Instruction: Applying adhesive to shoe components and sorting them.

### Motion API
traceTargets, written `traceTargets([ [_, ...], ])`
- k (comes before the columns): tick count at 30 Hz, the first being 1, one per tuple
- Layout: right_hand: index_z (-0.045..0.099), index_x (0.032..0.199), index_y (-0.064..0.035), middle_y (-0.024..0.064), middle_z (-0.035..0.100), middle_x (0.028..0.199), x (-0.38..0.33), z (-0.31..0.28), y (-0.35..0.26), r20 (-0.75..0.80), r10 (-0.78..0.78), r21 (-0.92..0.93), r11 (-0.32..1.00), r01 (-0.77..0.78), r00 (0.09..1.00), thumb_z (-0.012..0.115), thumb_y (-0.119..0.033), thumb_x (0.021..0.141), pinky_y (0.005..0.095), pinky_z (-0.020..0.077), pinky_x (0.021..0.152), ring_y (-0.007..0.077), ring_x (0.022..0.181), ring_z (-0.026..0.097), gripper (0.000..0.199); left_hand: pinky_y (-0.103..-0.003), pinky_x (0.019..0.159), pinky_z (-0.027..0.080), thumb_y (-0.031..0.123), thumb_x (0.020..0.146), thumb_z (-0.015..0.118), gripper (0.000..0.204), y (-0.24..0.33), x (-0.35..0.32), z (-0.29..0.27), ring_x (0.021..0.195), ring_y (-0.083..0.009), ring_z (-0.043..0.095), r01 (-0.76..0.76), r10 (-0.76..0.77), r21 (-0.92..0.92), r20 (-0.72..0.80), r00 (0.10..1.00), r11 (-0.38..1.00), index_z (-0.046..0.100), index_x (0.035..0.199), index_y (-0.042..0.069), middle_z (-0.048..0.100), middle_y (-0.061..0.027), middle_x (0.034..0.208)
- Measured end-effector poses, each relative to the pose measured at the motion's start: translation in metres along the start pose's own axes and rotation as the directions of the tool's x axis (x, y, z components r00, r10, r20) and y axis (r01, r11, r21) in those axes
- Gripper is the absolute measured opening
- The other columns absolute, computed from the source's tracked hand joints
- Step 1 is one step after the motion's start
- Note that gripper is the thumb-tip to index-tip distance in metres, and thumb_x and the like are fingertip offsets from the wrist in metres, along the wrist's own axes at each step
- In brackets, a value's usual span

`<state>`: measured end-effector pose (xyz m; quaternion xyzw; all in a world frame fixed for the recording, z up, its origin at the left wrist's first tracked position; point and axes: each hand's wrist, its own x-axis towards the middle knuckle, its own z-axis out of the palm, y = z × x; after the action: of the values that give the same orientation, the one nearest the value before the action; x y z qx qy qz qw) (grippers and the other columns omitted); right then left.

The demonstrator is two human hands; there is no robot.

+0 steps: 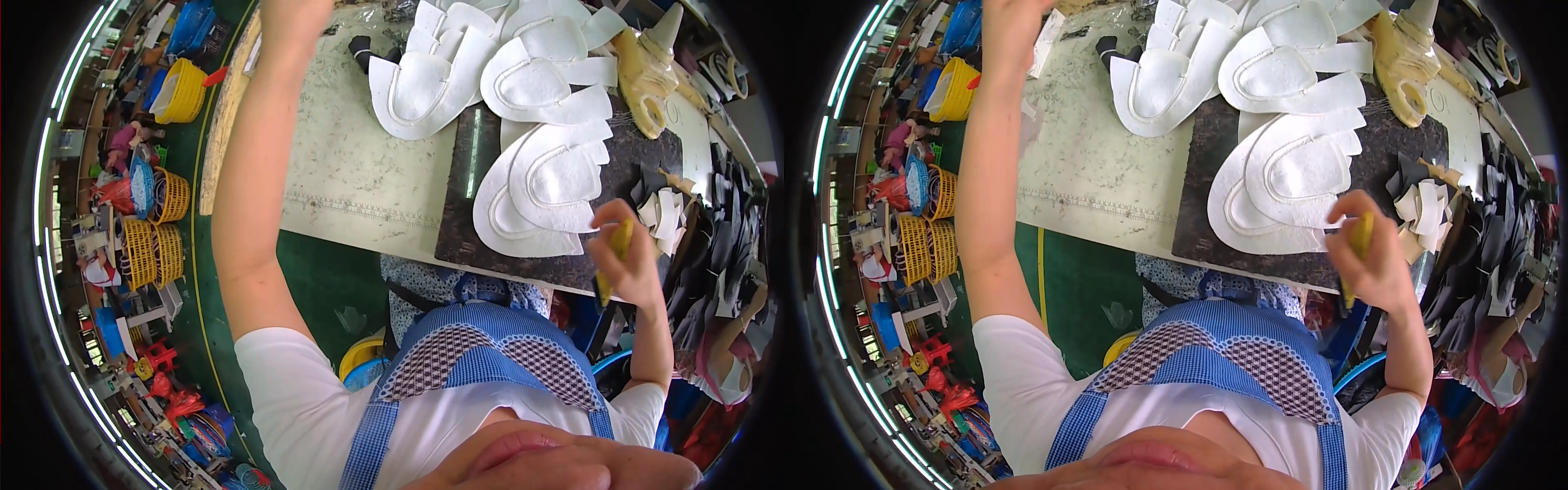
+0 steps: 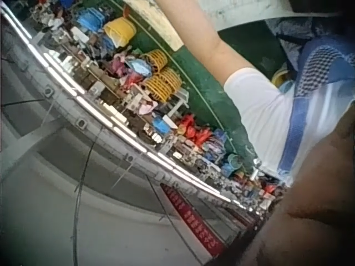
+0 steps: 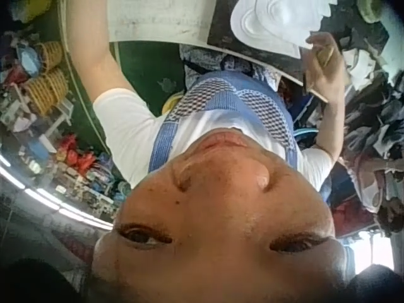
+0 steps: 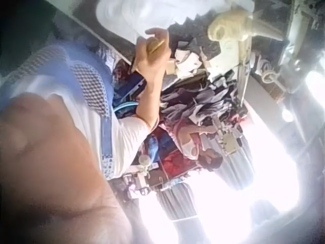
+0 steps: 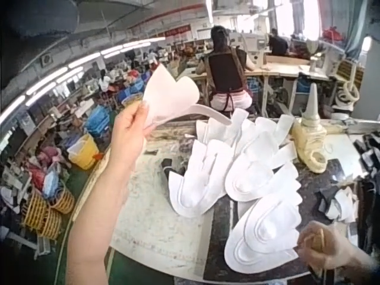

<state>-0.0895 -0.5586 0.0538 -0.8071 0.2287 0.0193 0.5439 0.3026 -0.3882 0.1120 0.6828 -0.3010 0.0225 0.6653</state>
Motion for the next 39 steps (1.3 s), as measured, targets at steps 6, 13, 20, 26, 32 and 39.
traceTargets([
  [6,0.055,0.099,-0.0022,-0.0051,0.045,0.067,-0.003,-0.036,0.008,-0.342,-0.014,0.050,0.998,0.033,0.939,0.060,-0.003,0.083,0.0195,0.0316,0.056,0.0019,0.060,0.042,0.017,-0.027,0.076,0.048,0.020,0.104,0.049,0.027,-0.099,0.071,-0.016,0.088,-0.0112,0.063,-0.272,0.422,0.634,-0.096,0.901,0.724,0.060,0.116,-0.002,0.068,-0.0120,0.091],
  [13,0.058,0.107,-0.0017,0.0088,0.068,0.096,0.023,-0.119,0.046,-0.664,-0.096,0.155,0.953,0.262,0.742,0.060,-0.020,0.099,0.0227,0.0513,0.073,0.0117,0.085,0.065,0.020,-0.041,0.099,0.047,0.020,0.101,0.052,0.030,-0.273,0.040,-0.065,0.115,-0.0350,0.060,-0.392,0.313,0.693,0.246,0.917,0.605,0.065,0.122,0.004,0.066,-0.0181,0.120],
  [20,0.063,0.084,0.0003,0.0025,0.064,0.067,0.126,-0.145,0.053,-0.686,-0.260,-0.455,0.882,-0.121,0.679,0.067,-0.031,0.094,0.0231,0.0400,0.050,0.0102,0.055,0.055,0.033,-0.046,0.103,0.042,0.022,0.095,0.061,0.052,-0.227,0.014,-0.066,0.121,-0.0415,0.053,-0.311,0.227,0.800,0.223,0.948,0.514,0.046,0.141,0.004,0.053,-0.0210,0.135],
  [26,0.063,0.088,-0.0024,0.0050,0.063,0.074,0.111,-0.192,0.107,-0.748,0.217,0.285,0.958,0.009,0.628,0.064,-0.034,0.095,0.0224,0.0506,0.052,0.0126,0.059,0.062,0.033,-0.034,0.095,0.049,0.004,0.088,0.068,0.031,-0.071,-0.118,0.045,0.110,-0.0253,0.063,-0.393,0.114,0.306,0.646,0.754,0.867,0.064,0.119,0.006,0.066,-0.0083,0.119],
  [32,0.059,0.089,0.0001,0.0046,0.065,0.075,0.113,-0.059,0.045,-0.154,-0.354,-0.107,0.934,0.341,0.922,0.070,-0.025,0.092,0.0237,0.0489,0.055,0.0084,0.063,0.062,0.027,-0.042,0.100,0.046,0.023,0.076,0.077,0.047,-0.032,-0.187,0.114,0.120,-0.0308,0.056,-0.685,0.273,-0.061,0.940,0.205,0.726,0.064,0.118,0.006,0.059,-0.0144,0.128],
  [39,0.057,0.091,-0.0004,0.0023,0.063,0.075,0.115,-0.045,0.056,-0.174,-0.459,-0.350,0.856,0.381,0.871,0.068,-0.017,0.094,0.0221,0.0499,0.063,0.0064,0.070,0.062,0.020,-0.039,0.095,0.047,0.025,0.074,0.077,0.053,-0.030,-0.200,0.121,0.120,-0.0294,0.055,-0.791,0.159,0.020,0.976,0.148,0.612,0.061,0.120,0.003,0.058,-0.0155,0.126],
])
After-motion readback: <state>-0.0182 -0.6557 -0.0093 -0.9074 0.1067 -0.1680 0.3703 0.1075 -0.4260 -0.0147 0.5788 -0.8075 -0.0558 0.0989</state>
